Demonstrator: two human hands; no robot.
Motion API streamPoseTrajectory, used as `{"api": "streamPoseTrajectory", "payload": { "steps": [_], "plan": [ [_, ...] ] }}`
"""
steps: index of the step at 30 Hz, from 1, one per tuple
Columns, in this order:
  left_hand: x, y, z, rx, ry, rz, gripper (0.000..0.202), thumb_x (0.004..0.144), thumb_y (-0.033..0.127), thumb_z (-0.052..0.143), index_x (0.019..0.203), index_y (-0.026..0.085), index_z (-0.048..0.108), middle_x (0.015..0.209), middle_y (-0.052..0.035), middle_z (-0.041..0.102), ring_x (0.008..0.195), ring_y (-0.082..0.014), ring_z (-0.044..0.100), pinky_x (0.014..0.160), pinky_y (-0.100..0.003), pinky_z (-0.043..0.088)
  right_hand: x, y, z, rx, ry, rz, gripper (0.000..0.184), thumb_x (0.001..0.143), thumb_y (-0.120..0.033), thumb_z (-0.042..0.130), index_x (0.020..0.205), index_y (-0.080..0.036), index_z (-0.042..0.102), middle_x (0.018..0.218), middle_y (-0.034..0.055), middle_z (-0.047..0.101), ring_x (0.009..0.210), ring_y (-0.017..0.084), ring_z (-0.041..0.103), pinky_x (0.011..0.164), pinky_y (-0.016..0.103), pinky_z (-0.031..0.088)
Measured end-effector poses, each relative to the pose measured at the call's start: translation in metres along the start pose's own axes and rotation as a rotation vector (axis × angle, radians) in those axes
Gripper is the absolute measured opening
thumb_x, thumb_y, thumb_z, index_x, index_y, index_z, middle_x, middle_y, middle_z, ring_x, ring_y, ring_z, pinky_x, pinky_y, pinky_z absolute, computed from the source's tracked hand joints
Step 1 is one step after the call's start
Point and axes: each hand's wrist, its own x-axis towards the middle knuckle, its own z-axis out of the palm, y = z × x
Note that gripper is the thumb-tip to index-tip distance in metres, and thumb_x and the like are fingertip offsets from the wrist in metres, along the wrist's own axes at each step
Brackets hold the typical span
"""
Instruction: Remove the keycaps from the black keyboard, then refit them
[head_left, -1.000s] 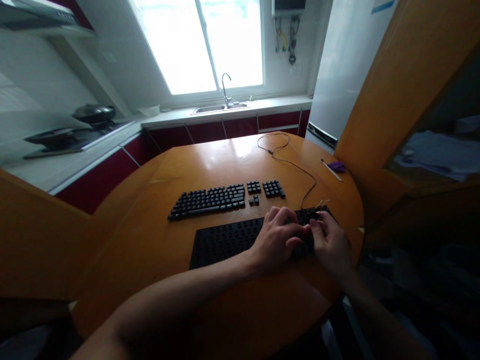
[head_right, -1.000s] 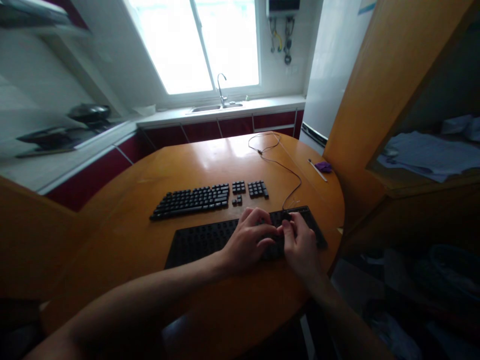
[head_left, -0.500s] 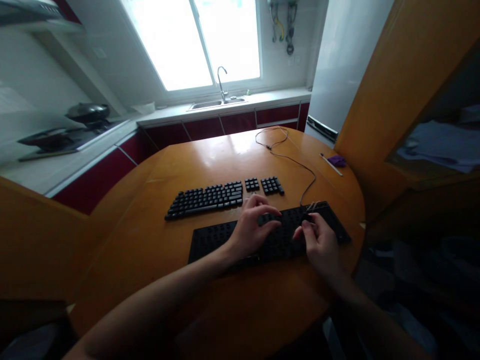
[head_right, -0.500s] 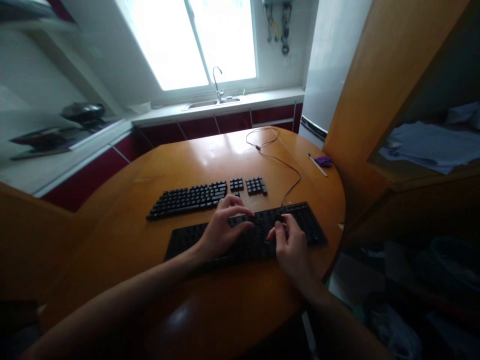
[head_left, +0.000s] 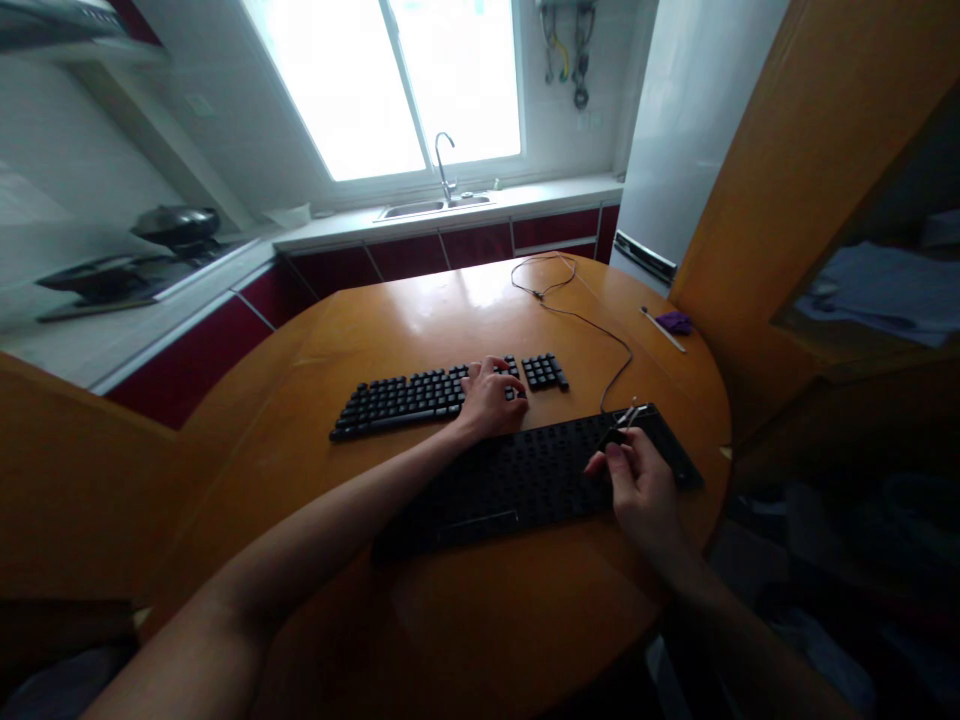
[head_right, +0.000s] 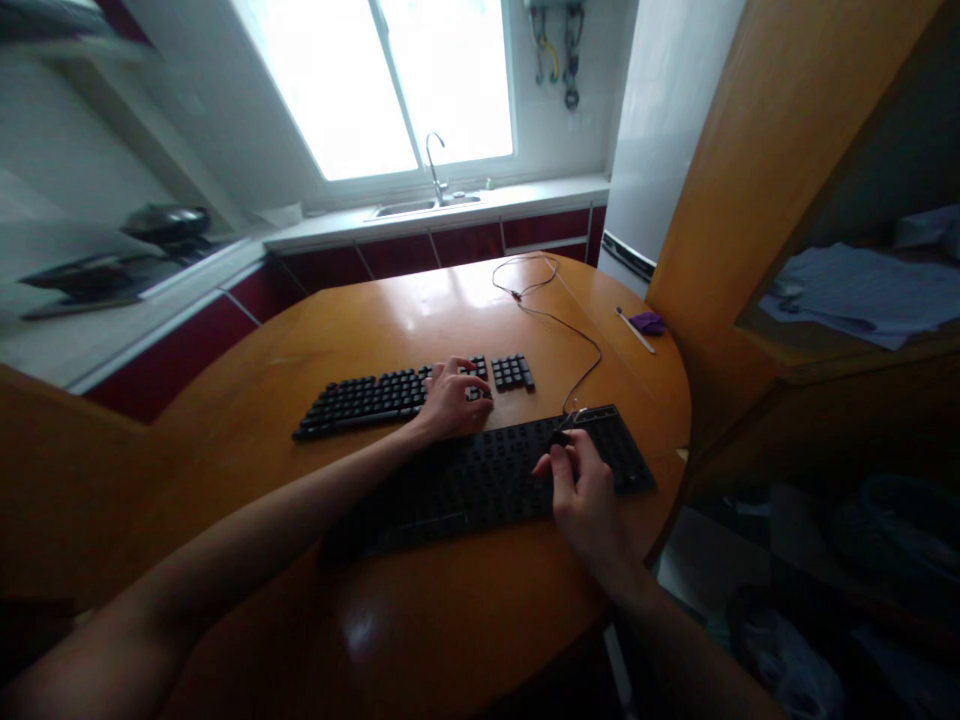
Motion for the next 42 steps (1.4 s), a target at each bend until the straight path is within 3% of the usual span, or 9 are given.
{"api": "streamPoseTrajectory", "payload": {
  "steps": [14,24,27,30,33,36,39,42],
  "plan": [
    [0.002,-0.003,0.000,-0.005,-0.019,-0.049,0.026,0.073,0.038,0.076,0.096,0.027,0.077,0.130,-0.0075,0.049,0.123,-0.0332,0.040,0.101,-0.051,0.035,-0.002,-0.003,-0.003,0.012,0.003,-0.016,0.021,0.101,-0.041,0.047,0.092,-0.023,0.053,0.074,0.0016,0.070,0.066,0.018,0.064,0.060,0.028,0.046],
    [0.002,-0.003,0.001,0.004,-0.016,-0.040,0.022,0.074,0.037,0.075,0.093,0.026,0.078,0.132,-0.0074,0.048,0.125,-0.0343,0.038,0.103,-0.050,0.034,-0.004,-0.002,-0.002,0.004,0.008,-0.019,0.022,0.100,-0.043,0.047,0.093,-0.023,0.054,0.074,0.0024,0.071,0.065,0.019,0.065,0.058,0.028,0.048],
    [0.003,-0.003,0.000,-0.003,-0.002,-0.042,0.028,0.073,0.037,0.078,0.098,0.026,0.076,0.132,-0.0073,0.048,0.125,-0.0340,0.040,0.103,-0.050,0.035,-0.003,-0.001,-0.006,0.026,0.052,-0.037,0.021,0.100,-0.042,0.048,0.095,-0.023,0.055,0.075,0.0029,0.071,0.072,0.021,0.068,0.067,0.031,0.052],
    [0.000,0.002,-0.006,-0.018,0.041,-0.006,0.038,0.073,0.038,0.080,0.109,0.027,0.072,0.132,-0.0080,0.048,0.123,-0.0327,0.042,0.102,-0.049,0.037,0.007,0.002,-0.024,0.046,0.175,-0.081,0.019,0.099,-0.040,0.050,0.095,-0.022,0.057,0.079,0.0041,0.071,0.073,0.020,0.067,0.072,0.032,0.053],
    [-0.009,0.019,-0.012,-0.062,0.066,0.107,0.040,0.078,0.033,0.077,0.116,0.025,0.067,0.127,-0.0079,0.052,0.121,-0.0290,0.045,0.108,-0.047,0.036,0.020,0.008,-0.053,-0.012,0.270,-0.124,0.020,0.097,-0.039,0.054,0.090,-0.021,0.061,0.084,0.0058,0.070,0.074,0.020,0.065,0.072,0.033,0.051],
    [-0.027,0.049,-0.011,-0.174,-0.030,0.296,0.034,0.086,0.029,0.071,0.118,0.023,0.064,0.119,-0.0066,0.057,0.116,-0.0243,0.051,0.107,-0.041,0.040,0.028,0.017,-0.079,-0.061,0.273,-0.128,0.019,0.094,-0.038,0.058,0.088,-0.021,0.061,0.080,0.0043,0.067,0.074,0.021,0.064,0.069,0.032,0.051],
    [-0.048,0.086,-0.001,-0.251,-0.159,0.452,0.025,0.090,0.031,0.068,0.113,0.022,0.065,0.113,-0.0063,0.061,0.109,-0.0228,0.056,0.099,-0.036,0.047,0.029,0.026,-0.094,-0.102,0.227,-0.135,0.017,0.094,-0.036,0.058,0.088,-0.020,0.061,0.079,0.0033,0.066,0.075,0.021,0.064,0.069,0.031,0.050],
    [-0.062,0.118,0.016,-0.239,-0.211,0.538,0.027,0.089,0.036,0.071,0.110,0.020,0.066,0.109,-0.0072,0.063,0.103,-0.0235,0.059,0.094,-0.037,0.050,0.029,0.034,-0.099,-0.133,0.163,-0.137,0.017,0.094,-0.035,0.057,0.088,-0.020,0.061,0.079,0.0036,0.066,0.075,0.021,0.064,0.069,0.031,0.050]
  ]
}}
